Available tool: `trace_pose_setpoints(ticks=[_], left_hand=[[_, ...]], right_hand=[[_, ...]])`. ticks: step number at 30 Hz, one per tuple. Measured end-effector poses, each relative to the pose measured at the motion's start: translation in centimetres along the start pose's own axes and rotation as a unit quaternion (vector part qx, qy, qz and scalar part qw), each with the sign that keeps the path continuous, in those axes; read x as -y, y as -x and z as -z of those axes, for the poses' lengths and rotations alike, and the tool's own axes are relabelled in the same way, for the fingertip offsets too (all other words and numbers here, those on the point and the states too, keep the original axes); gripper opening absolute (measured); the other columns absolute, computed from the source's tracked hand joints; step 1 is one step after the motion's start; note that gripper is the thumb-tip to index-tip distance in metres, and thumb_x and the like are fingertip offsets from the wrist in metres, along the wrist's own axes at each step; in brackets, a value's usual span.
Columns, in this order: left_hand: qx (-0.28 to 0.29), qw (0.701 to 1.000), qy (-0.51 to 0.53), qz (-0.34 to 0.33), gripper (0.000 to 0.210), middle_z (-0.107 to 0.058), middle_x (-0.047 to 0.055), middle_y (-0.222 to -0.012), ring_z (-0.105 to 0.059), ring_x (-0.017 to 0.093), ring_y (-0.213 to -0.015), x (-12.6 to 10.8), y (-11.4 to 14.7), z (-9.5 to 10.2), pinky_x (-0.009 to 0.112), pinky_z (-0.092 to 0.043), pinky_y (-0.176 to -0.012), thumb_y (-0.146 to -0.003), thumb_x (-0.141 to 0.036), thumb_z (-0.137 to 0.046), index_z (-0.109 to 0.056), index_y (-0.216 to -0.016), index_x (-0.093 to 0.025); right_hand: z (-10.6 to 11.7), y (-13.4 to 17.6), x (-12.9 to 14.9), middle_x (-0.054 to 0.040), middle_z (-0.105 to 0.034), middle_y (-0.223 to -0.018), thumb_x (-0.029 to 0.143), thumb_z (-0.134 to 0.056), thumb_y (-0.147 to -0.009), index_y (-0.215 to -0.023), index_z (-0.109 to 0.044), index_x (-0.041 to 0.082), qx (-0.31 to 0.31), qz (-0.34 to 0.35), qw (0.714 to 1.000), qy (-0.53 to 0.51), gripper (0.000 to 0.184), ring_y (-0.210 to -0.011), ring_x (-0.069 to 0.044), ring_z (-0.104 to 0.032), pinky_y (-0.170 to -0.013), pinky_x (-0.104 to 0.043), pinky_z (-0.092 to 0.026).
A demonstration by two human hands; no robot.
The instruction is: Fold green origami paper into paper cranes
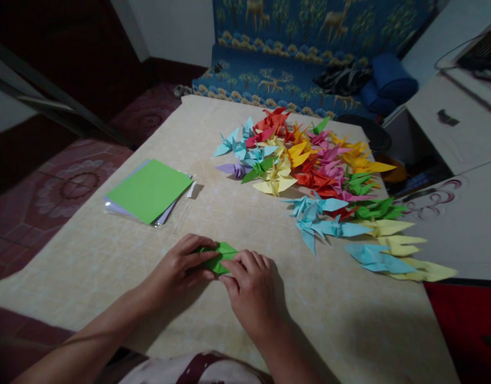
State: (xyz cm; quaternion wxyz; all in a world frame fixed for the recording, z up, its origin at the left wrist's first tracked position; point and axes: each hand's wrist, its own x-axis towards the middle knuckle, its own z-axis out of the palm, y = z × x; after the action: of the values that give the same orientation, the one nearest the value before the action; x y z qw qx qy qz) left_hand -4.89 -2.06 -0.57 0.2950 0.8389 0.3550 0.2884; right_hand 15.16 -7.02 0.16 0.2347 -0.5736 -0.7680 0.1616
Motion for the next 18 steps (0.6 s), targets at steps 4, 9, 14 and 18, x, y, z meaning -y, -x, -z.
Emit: trace_pose_setpoints(ticks=[4, 9, 14, 18], left_hand=[[-0.032, 0.999, -0.024, 0.006, 0.02, -0.067, 0.012, -0.107, -0.059, 0.023, -0.095, -0.1, 0.5, -0.4, 0.039, -0.051, -0.081, -0.084, -0.029, -0.067, -0.073, -0.101, -0.022], [-0.046, 0.998, -0.024, 0.025, 0.012, -0.068, 0.01, -0.106, -0.06, 0.022, -0.093, -0.3, 0.7, -0.8, 0.037, -0.05, -0.078, -0.085, -0.025, -0.065, -0.075, -0.091, -0.022], [-0.04, 0.998, 0.008, 0.057, 0.014, -0.067, 0.01, -0.108, -0.059, 0.022, -0.096, -0.7, 0.6, -0.6, 0.038, -0.049, -0.082, -0.086, -0.019, -0.061, -0.075, -0.091, -0.02], [-0.066, 0.994, 0.026, 0.089, 0.014, -0.066, 0.01, -0.107, -0.058, 0.023, -0.098, -1.3, 0.4, -0.8, 0.04, -0.049, -0.083, -0.084, -0.016, -0.06, -0.074, -0.086, -0.02]], right_hand=[[-0.2, -0.1, 0.0, -0.0016, -0.066, -0.092, 0.021, -0.074, -0.079, -0.096, -0.069, 0.027, -0.008, -0.01, 1.0, -0.009, 0.019, -0.09, -0.02, -0.058, -0.08, -0.034, -0.04], [0.0, -0.4, 0.2, -0.0014, -0.066, -0.089, 0.02, -0.072, -0.08, -0.093, -0.07, 0.027, 0.001, -0.025, 0.999, -0.032, 0.014, -0.088, -0.02, -0.058, -0.079, -0.033, -0.039], [0.1, -0.9, 0.4, -0.0015, -0.066, -0.083, 0.021, -0.067, -0.083, -0.085, -0.071, 0.026, -0.001, -0.042, 0.998, -0.044, 0.006, -0.083, -0.019, -0.058, -0.075, -0.032, -0.039], [0.2, -1.5, 0.8, -0.0007, -0.066, -0.077, 0.019, -0.065, -0.083, -0.077, -0.069, 0.025, 0.004, -0.067, 0.997, -0.037, 0.008, -0.077, -0.018, -0.058, -0.071, -0.03, -0.038]])
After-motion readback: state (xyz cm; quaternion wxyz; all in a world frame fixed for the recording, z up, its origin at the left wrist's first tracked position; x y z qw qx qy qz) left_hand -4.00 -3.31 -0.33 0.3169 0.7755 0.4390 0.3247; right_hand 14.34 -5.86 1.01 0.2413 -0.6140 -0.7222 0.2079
